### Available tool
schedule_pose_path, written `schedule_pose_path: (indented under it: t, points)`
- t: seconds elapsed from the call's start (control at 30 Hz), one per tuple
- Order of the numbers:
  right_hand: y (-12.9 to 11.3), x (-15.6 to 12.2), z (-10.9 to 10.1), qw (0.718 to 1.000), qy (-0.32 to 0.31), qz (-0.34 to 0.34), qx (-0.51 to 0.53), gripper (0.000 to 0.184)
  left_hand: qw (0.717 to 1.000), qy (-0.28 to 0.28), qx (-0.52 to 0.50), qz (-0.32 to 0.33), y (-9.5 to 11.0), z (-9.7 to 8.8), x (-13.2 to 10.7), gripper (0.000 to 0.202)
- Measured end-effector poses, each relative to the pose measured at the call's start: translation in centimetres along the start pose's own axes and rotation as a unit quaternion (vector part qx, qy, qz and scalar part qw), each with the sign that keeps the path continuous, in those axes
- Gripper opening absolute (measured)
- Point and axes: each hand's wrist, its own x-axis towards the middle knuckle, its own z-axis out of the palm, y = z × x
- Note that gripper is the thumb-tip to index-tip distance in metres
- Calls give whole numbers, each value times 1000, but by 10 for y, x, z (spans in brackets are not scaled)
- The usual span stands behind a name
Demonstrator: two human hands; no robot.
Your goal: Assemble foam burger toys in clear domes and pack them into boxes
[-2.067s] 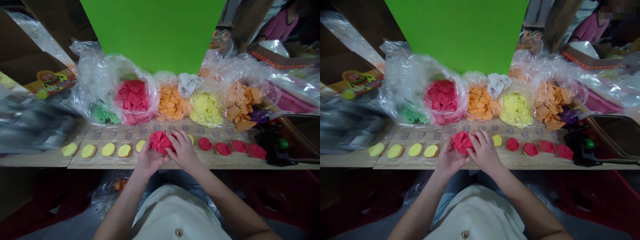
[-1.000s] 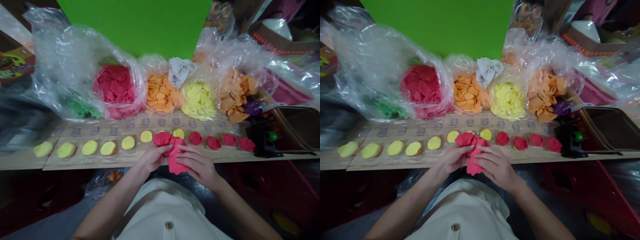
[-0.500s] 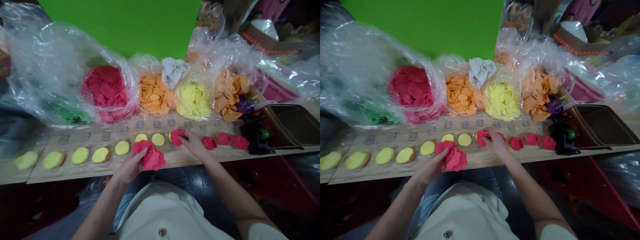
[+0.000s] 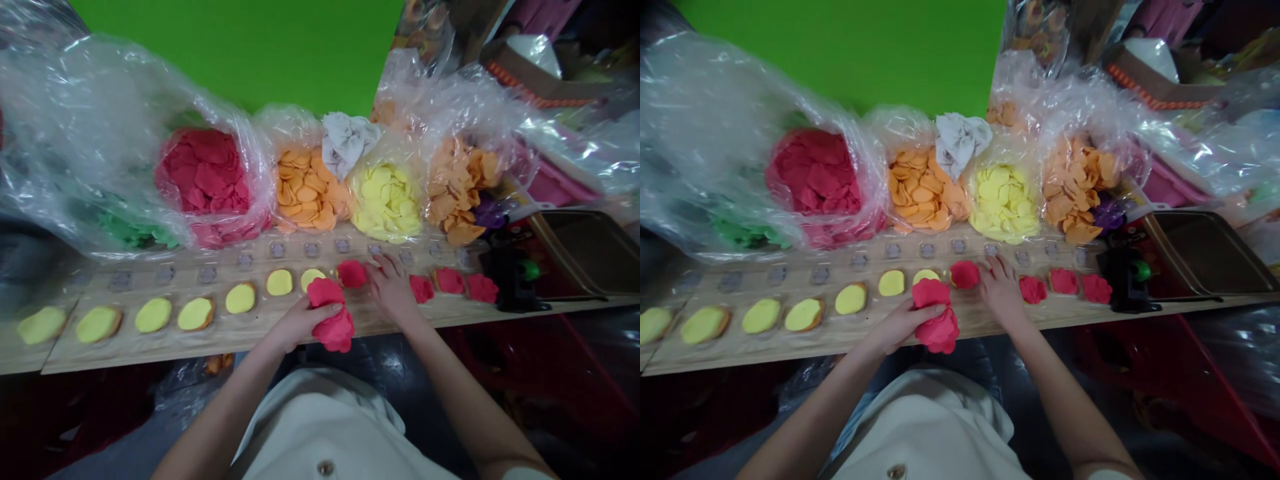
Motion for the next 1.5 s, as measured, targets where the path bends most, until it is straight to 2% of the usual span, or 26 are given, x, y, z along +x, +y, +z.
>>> schedule_pose_path:
  t: [0.13, 0.23, 0.33, 0.4, 0.43, 0.5, 0.57, 0.6, 0.73, 0.87, 0.93, 0.97, 1.03, 1.07, 1.1, 1.17, 1.23, 1.3, 1.37, 1.43, 1.5]
  points:
    - [-14, -15, 11, 1000, -14, 0, -28, 39, 999, 28, 42, -1, -2, 6, 10, 30]
    - [-19, -19, 11, 1000, -14, 1, -19, 41, 1000, 15, 9, -6, 0, 3, 5, 29]
    - [-22, -12, -1, 999, -15, -3, 48, 41, 1000, -17, 0, -18, 10, -5, -5, 30]
    - [-31, 0, -12, 989, -27, 2, 149, 43, 997, -51, 48, -26, 18, -12, -10, 29]
    - [-37, 8, -17, 975, -54, -1, 214, 43, 994, -68, 81, -23, 21, -15, -12, 27]
    - [-53, 23, -24, 927, -132, -18, 351, 38, 985, -103, 139, -2, 26, -22, -14, 25]
    - [-67, 33, -27, 868, -182, -26, 461, 26, 980, -143, 140, 13, 26, -29, -16, 24]
    - [-72, 36, -27, 849, -180, -13, 497, 21, 980, -161, 114, 10, 24, -32, -17, 24]
    - [-80, 30, -20, 812, -83, 127, 564, 17, 981, -187, -32, -29, 10, -41, -24, 29]
    - [-71, 22, -20, 714, 31, 277, 642, 21, 984, -164, -62, -33, 4, -47, -31, 31]
    - [-62, 23, -24, 686, 97, 321, 645, 24, 987, -149, -48, -25, 4, -52, -36, 32]
    - [-58, 24, -25, 688, 130, 332, 632, 25, 989, -144, -38, -22, 5, -55, -39, 34]
    - [-51, 30, -23, 728, 154, 318, 588, 25, 991, -134, -14, -20, 7, -63, -46, 37]
    - [-50, 33, -18, 757, 127, 295, 570, 24, 992, -128, -3, -21, 7, -68, -50, 38]
    - [-51, 37, -13, 783, 74, 263, 558, 22, 993, -119, 9, -21, 7, -72, -54, 39]
    - [-57, 44, 3, 818, -53, 194, 538, 20, 994, -97, 39, -18, 8, -79, -60, 40]
    - [-66, 50, 20, 859, -122, 137, 478, 20, 994, -80, 79, -16, 8, -85, -63, 42]
    - [-73, 53, 32, 923, -127, 71, 356, 20, 989, -74, 126, -11, 9, -87, -62, 46]
    - [-75, 54, 36, 967, -116, -4, 228, 18, 982, -74, 172, 4, 10, -87, -57, 50]
    - [-75, 51, 34, 982, -101, -55, 152, 19, 974, -72, 215, 31, 11, -84, -51, 58]
    - [-73, 45, 27, 989, -75, -60, 116, 25, 963, -69, 252, 61, 10, -79, -45, 71]
